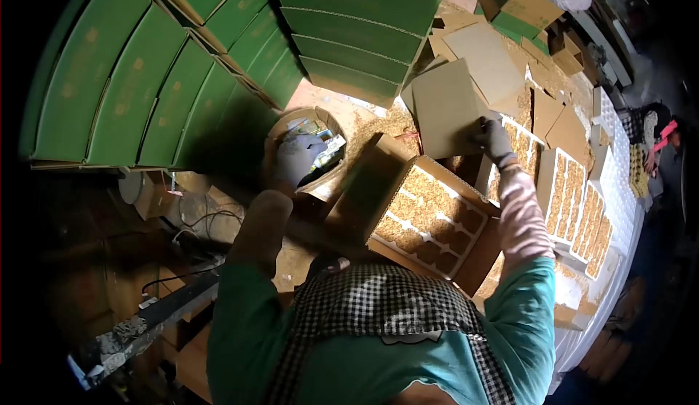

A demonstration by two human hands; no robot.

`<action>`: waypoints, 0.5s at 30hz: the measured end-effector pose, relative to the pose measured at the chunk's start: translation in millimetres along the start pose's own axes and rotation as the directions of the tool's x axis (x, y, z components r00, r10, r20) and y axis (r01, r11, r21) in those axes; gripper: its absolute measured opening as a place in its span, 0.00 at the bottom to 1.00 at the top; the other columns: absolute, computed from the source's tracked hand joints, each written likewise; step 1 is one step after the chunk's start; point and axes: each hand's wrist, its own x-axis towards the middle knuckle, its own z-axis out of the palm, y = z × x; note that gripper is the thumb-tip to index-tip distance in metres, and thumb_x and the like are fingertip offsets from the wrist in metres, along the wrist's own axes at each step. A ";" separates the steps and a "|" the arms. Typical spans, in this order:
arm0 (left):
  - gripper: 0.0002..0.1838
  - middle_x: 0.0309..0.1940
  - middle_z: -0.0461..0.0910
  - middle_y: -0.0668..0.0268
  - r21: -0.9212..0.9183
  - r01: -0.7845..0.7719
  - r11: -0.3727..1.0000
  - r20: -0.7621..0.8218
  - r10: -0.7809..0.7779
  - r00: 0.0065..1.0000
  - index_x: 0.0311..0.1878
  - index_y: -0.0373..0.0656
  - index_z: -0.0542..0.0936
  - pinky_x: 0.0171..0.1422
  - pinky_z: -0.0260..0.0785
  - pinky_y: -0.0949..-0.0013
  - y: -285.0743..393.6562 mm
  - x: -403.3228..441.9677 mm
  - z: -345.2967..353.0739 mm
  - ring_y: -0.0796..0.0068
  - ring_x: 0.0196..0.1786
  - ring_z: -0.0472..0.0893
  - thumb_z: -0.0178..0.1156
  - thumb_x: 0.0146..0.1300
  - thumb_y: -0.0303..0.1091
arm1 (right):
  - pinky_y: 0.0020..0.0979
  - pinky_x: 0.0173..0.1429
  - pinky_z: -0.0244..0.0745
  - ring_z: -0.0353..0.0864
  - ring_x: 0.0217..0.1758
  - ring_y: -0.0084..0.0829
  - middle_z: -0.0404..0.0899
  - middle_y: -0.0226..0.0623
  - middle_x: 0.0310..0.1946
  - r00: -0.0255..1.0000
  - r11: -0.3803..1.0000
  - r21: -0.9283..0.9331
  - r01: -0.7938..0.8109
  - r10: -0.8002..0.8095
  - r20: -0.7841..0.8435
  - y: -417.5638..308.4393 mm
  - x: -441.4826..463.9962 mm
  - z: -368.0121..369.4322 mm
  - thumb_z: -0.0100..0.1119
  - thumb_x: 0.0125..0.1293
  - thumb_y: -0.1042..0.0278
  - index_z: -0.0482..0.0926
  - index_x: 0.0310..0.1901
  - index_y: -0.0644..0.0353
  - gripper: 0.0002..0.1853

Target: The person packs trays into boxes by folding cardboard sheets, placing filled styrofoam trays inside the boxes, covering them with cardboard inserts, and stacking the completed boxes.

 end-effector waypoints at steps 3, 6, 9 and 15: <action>0.09 0.39 0.84 0.61 0.018 -0.297 0.955 -0.157 0.296 0.942 0.39 0.45 0.86 0.52 0.73 0.63 55.5 3.2 -55.5 0.62 0.45 0.81 0.59 0.60 0.35 | 0.29 0.53 0.74 0.81 0.46 0.26 0.85 0.40 0.45 0.978 0.938 0.284 0.200 -0.175 -0.111 -36.0 -60.6 -40.4 0.67 0.62 0.67 0.76 0.60 0.59 0.24; 0.06 0.36 0.84 0.63 -0.486 -0.216 0.847 -0.197 0.135 0.971 0.37 0.42 0.85 0.49 0.75 0.65 166.5 3.5 -92.2 0.64 0.40 0.83 0.62 0.56 0.27 | 0.28 0.57 0.72 0.78 0.52 0.22 0.82 0.43 0.53 0.906 0.938 0.253 0.237 -0.119 -0.407 -53.9 -118.1 -58.9 0.62 0.66 0.71 0.71 0.65 0.60 0.25; 0.08 0.45 0.81 0.71 -0.080 -0.613 0.786 0.313 0.603 0.733 0.42 0.52 0.84 0.44 0.72 0.68 218.5 -19.2 -38.2 0.68 0.44 0.80 0.60 0.61 0.38 | 0.33 0.50 0.77 0.81 0.46 0.40 0.80 0.44 0.45 0.696 0.906 -0.043 0.421 -0.353 -0.626 -114.0 -203.2 -61.0 0.58 0.58 0.83 0.77 0.62 0.52 0.28; 0.12 0.37 0.84 0.63 -0.548 -0.092 0.831 0.713 0.522 0.468 0.36 0.40 0.84 0.50 0.75 0.59 196.7 -20.8 -124.4 0.62 0.42 0.84 0.62 0.62 0.40 | 0.34 0.42 0.78 0.79 0.40 0.35 0.76 0.36 0.40 0.880 0.802 -0.419 0.425 -0.475 -0.017 -86.2 -306.9 29.2 0.55 0.63 0.70 0.80 0.56 0.39 0.20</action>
